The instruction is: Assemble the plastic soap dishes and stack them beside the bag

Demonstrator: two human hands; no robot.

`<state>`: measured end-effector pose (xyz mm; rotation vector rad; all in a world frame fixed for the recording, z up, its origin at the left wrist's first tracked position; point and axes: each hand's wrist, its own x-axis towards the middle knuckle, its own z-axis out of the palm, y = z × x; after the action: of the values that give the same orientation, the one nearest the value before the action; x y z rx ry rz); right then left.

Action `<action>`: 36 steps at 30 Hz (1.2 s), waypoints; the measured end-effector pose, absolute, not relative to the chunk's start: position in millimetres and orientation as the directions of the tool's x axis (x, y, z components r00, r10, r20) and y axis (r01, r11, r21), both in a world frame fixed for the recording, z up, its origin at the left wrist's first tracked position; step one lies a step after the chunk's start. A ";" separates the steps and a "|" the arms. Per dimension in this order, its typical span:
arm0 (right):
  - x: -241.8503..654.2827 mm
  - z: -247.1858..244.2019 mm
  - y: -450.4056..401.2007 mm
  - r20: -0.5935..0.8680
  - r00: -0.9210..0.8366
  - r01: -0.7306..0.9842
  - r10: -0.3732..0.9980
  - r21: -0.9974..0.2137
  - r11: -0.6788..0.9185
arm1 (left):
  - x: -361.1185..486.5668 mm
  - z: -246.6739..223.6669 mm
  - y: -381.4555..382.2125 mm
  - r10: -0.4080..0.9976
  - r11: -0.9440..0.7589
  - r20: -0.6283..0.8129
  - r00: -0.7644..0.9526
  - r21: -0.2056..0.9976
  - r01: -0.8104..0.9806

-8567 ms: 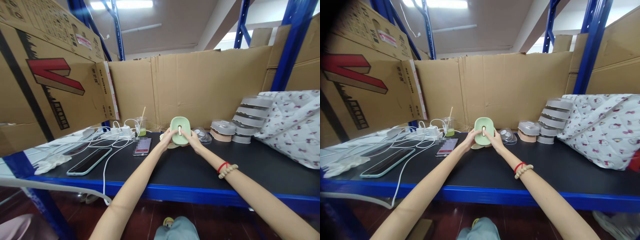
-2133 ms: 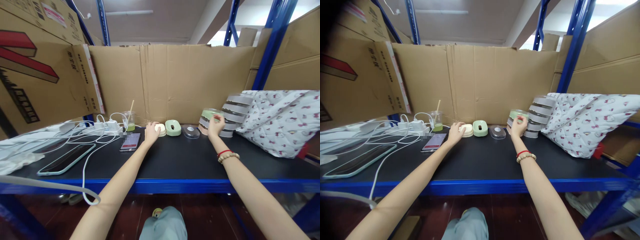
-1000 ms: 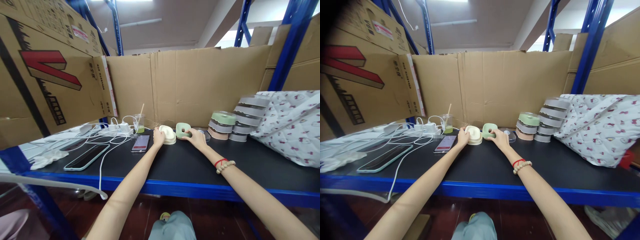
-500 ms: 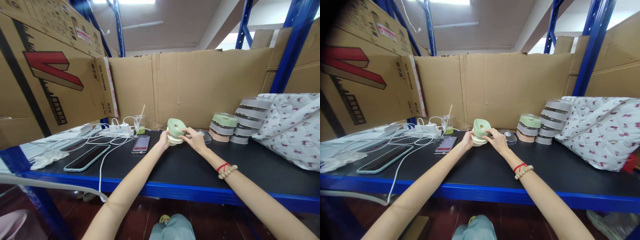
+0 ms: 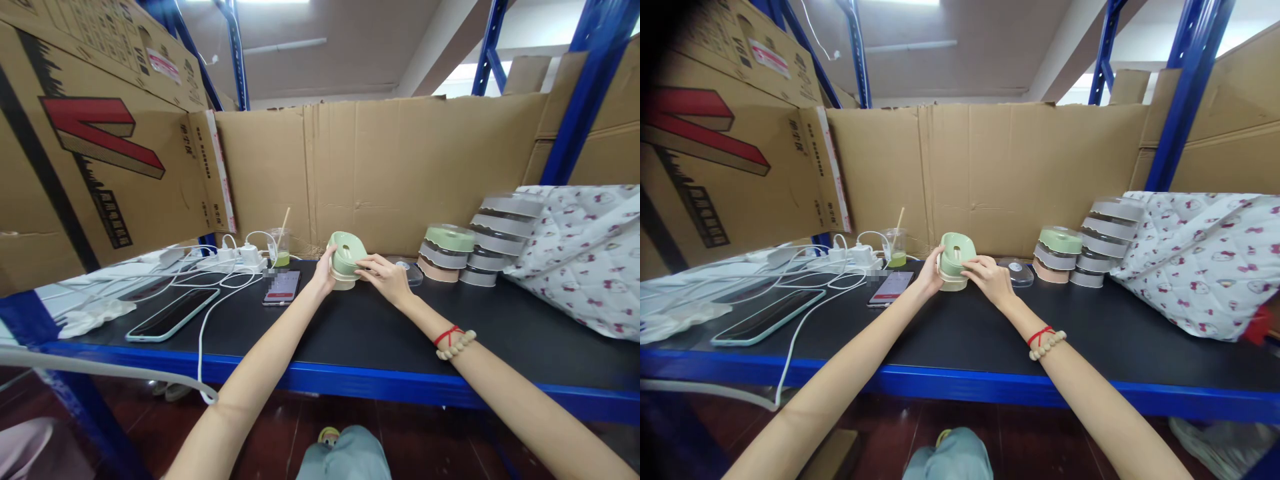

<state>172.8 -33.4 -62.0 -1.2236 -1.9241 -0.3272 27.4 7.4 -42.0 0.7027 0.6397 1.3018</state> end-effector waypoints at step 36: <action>158.7 -47.3 -35.3 0.119 0.214 0.066 0.969 -0.992 0.107 | 33.2 -47.9 0.8 0.955 -0.297 0.294 -0.051 0.951 -0.089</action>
<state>158.7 -35.3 -47.3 -1.2594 -1.1361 0.9386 33.2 0.8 -47.9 1.3337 1.0069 1.4986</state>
